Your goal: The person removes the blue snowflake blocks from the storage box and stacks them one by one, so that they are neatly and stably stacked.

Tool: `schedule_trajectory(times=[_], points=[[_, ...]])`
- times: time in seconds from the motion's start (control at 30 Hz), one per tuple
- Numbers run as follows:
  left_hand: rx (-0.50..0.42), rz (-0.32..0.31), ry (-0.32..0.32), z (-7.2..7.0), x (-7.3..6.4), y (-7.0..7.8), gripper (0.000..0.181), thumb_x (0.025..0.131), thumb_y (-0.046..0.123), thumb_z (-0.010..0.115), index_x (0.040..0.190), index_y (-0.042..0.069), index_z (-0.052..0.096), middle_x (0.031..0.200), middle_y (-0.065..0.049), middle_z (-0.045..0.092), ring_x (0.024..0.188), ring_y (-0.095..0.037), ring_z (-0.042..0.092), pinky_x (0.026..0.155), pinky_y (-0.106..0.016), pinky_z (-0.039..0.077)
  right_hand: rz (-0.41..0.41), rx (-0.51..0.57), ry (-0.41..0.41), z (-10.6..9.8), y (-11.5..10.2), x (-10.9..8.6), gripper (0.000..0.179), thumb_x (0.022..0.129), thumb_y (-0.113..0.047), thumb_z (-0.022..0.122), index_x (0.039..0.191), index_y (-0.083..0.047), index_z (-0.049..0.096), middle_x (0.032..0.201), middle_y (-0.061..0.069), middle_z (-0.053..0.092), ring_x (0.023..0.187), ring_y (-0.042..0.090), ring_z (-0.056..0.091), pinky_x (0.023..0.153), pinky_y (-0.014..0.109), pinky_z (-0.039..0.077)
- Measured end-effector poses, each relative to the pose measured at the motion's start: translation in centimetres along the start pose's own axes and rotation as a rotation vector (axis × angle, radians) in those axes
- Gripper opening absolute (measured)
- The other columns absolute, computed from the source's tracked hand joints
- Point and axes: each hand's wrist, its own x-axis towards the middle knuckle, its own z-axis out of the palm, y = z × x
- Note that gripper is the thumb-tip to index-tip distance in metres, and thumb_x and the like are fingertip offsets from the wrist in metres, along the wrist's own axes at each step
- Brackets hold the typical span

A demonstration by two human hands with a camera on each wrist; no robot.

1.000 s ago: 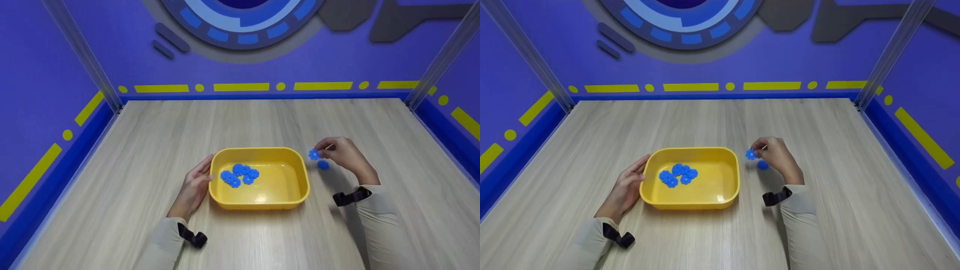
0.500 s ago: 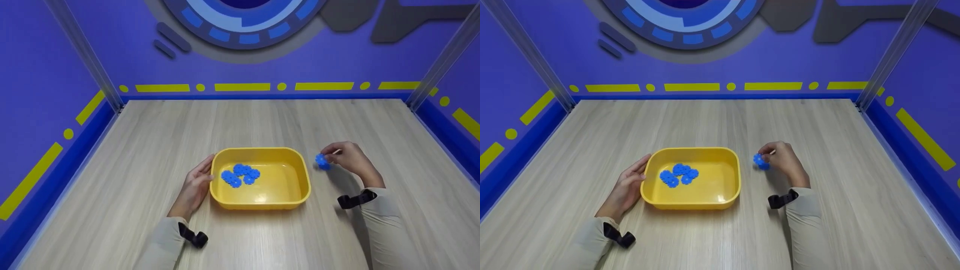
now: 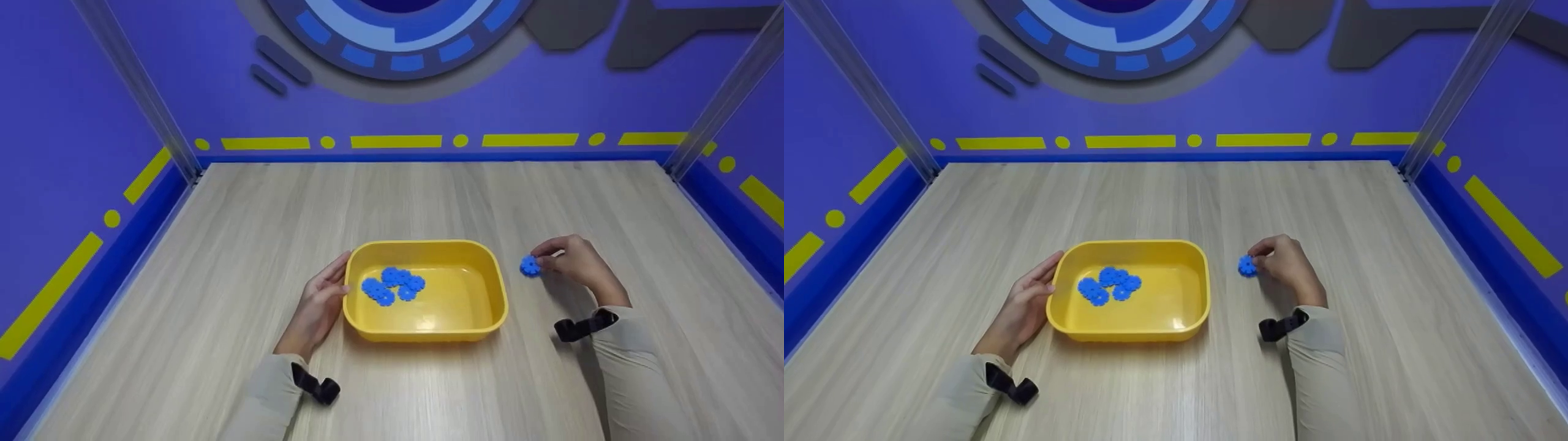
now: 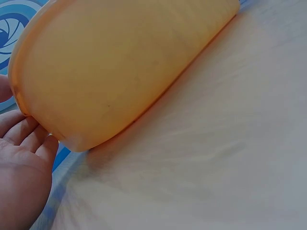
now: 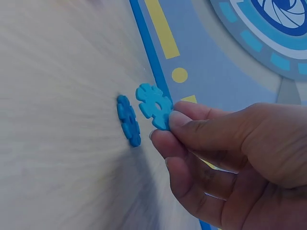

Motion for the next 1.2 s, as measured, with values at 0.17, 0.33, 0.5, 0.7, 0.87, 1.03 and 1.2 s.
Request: schedule_trajectory(times=[0.17, 0.33, 0.5, 0.7, 0.87, 1.03, 1.2], points=[[-0.017, 0.004, -0.005, -0.01, -0.01, 0.02, 0.067, 0.085, -0.009, 0.047, 0.149, -0.005, 0.027, 0.157, -0.018, 0.024, 0.145, -0.028, 0.025, 0.113, -0.029, 0.033, 0.042, 0.039, -0.036, 0.11, 0.19, 0.11, 0.022, 0.09, -0.005, 0.061, 0.109, 0.002, 0.069, 0.104, 0.02, 0.066, 0.07, 0.017, 0.06, 0.062, 0.023, 0.054], [-0.042, 0.0, 0.002, 0.11, -0.03, 0.08, 0.067, 0.085, -0.009, 0.048, 0.149, -0.003, 0.028, 0.157, -0.017, 0.027, 0.144, -0.027, 0.027, 0.111, -0.027, 0.036, 0.056, 0.061, -0.042, 0.18, 0.22, 0.12, 0.023, 0.09, -0.006, 0.061, 0.11, 0.003, 0.068, 0.105, 0.021, 0.066, 0.071, 0.015, 0.062, 0.065, 0.022, 0.055], [-0.018, -0.001, 0.006, 0.16, -0.04, 0.18, 0.067, 0.085, -0.008, 0.049, 0.149, -0.002, 0.029, 0.156, -0.016, 0.028, 0.144, -0.027, 0.028, 0.11, -0.026, 0.037, 0.053, 0.054, -0.03, 0.26, 0.18, 0.07, 0.023, 0.09, -0.006, 0.062, 0.11, 0.004, 0.068, 0.103, 0.021, 0.067, 0.072, 0.015, 0.063, 0.067, 0.023, 0.056], [-0.002, -0.005, 0.009, 0.19, 0.09, 0.22, 0.068, 0.084, -0.008, 0.049, 0.148, -0.002, 0.029, 0.156, -0.016, 0.029, 0.144, -0.026, 0.029, 0.111, -0.029, 0.036, 0.072, 0.042, -0.02, 0.29, 0.12, 0.01, 0.024, 0.089, -0.007, 0.063, 0.11, 0.004, 0.068, 0.103, 0.022, 0.067, 0.073, 0.017, 0.063, 0.069, 0.025, 0.057], [-0.009, -0.005, 0.007, 0.18, 0.13, 0.15, 0.068, 0.084, -0.009, 0.049, 0.148, -0.003, 0.029, 0.156, -0.017, 0.028, 0.144, -0.027, 0.028, 0.112, -0.03, 0.035, 0.075, 0.04, -0.026, 0.35, 0.25, -0.03, 0.024, 0.089, -0.007, 0.063, 0.109, 0.005, 0.068, 0.103, 0.021, 0.067, 0.074, 0.018, 0.063, 0.069, 0.026, 0.057], [-0.016, -0.013, 0.009, 0.22, 0.06, 0.18, 0.067, 0.084, -0.009, 0.048, 0.148, -0.002, 0.03, 0.157, -0.015, 0.027, 0.144, -0.027, 0.028, 0.112, -0.03, 0.035, 0.074, 0.026, -0.03, 0.45, 0.34, -0.08, 0.023, 0.089, -0.007, 0.062, 0.109, 0.004, 0.068, 0.101, 0.02, 0.068, 0.074, 0.018, 0.061, 0.069, 0.027, 0.057], [-0.011, -0.017, 0.01, 0.17, -0.02, 0.18, 0.067, 0.085, -0.009, 0.048, 0.149, -0.002, 0.029, 0.158, -0.014, 0.026, 0.146, -0.026, 0.025, 0.113, -0.031, 0.032, 0.071, 0.031, -0.039, 0.41, 0.29, -0.04, 0.024, 0.089, -0.009, 0.063, 0.109, 0.005, 0.068, 0.1, 0.019, 0.068, 0.075, 0.018, 0.061, 0.069, 0.026, 0.056]])
